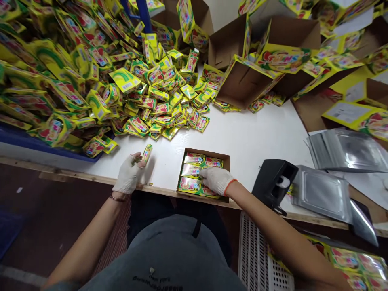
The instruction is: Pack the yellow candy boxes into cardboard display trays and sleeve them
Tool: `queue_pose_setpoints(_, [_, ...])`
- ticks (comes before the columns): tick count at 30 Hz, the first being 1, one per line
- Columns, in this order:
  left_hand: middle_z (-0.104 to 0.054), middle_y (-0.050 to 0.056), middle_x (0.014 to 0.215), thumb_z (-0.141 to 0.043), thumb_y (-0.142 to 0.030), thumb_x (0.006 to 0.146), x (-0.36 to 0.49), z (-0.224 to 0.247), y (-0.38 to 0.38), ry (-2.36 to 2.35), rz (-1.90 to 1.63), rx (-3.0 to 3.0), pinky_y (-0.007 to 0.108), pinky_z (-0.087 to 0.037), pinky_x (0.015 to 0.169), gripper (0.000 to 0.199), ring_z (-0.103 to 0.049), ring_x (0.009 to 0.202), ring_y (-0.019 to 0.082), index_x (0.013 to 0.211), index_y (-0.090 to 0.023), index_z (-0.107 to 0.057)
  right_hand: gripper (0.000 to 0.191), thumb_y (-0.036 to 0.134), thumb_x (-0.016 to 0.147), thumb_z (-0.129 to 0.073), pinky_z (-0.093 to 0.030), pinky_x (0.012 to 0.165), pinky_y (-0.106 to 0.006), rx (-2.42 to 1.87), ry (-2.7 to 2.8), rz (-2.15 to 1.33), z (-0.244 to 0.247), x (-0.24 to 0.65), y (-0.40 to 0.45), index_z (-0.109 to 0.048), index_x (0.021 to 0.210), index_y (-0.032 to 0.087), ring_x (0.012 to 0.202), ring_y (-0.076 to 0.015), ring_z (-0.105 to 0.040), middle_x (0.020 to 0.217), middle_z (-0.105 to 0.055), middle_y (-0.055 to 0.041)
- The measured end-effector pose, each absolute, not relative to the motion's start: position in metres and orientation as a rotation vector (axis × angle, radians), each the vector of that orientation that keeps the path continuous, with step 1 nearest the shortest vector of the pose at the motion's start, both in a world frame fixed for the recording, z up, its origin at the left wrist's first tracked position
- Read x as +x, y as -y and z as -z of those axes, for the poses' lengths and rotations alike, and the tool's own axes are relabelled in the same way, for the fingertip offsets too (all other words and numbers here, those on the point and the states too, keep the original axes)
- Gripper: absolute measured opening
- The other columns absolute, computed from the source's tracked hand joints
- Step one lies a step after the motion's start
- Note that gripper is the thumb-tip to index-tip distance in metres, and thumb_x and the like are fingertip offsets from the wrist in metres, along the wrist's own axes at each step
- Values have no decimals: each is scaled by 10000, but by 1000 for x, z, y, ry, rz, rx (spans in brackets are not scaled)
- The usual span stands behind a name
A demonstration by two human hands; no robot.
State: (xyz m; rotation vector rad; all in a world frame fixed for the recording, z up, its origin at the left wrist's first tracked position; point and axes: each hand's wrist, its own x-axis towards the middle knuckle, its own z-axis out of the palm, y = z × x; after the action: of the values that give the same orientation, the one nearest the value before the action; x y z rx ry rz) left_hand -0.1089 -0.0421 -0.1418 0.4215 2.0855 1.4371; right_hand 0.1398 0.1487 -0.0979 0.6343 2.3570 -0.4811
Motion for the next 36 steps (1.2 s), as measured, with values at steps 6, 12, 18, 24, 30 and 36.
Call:
queue_pose_setpoints(6, [-726,87,1002,-751,-448,727,-37,85,1,-1324,-1333,614,353,-534,827,416,-665,906,219,1000,-137,-701,345,195,884,-543,-424,898,-395,284,-3270,550,50,120,-141,-609,1220,153,1117,-266,-541,1186,-630,-156])
queue_pose_setpoints(12, [-694,104,1169,-605,-504,850,-25,96,-14,-1769,-1270,1080,386,-548,883,469,-659,1013,238,1170,-166,-663,218,205,926,-513,-393,729,-307,555,-2749,394,35,140,-169,-651,1093,179,882,-215,-615,1024,-700,-108])
queue_pose_setpoints(18, [-620,156,1243,-629,-286,802,-79,143,-28,-2401,-995,1450,472,-469,1047,359,-565,1212,319,1136,-156,-644,357,207,922,-521,-470,801,-351,764,-2231,290,62,144,-178,-637,1252,136,1056,-305,-668,1207,-677,-205])
queue_pose_setpoints(24, [-595,184,1182,-629,-241,793,-129,133,-78,-2735,-694,1528,470,-447,1001,363,-547,1174,359,1136,-122,-611,399,200,900,-569,-503,872,-379,801,-2264,271,68,127,-176,-606,1290,119,1130,-317,-655,1265,-653,-217])
queue_pose_setpoints(30, [-591,154,1198,-704,-220,741,-159,121,-115,-2625,-632,1677,473,-420,989,373,-517,1181,341,1083,-109,-602,396,147,891,-554,-508,877,-330,756,-2285,317,84,129,-179,-612,1283,154,1106,-275,-668,1258,-667,-167])
queue_pose_setpoints(36, [-614,48,1051,-532,-272,896,-164,116,-111,-2538,-857,1685,400,-391,1017,181,-538,1157,233,952,-125,-621,411,195,901,-531,-484,936,-452,847,-2381,241,94,134,-169,-581,1305,145,1182,-344,-597,1293,-599,-224])
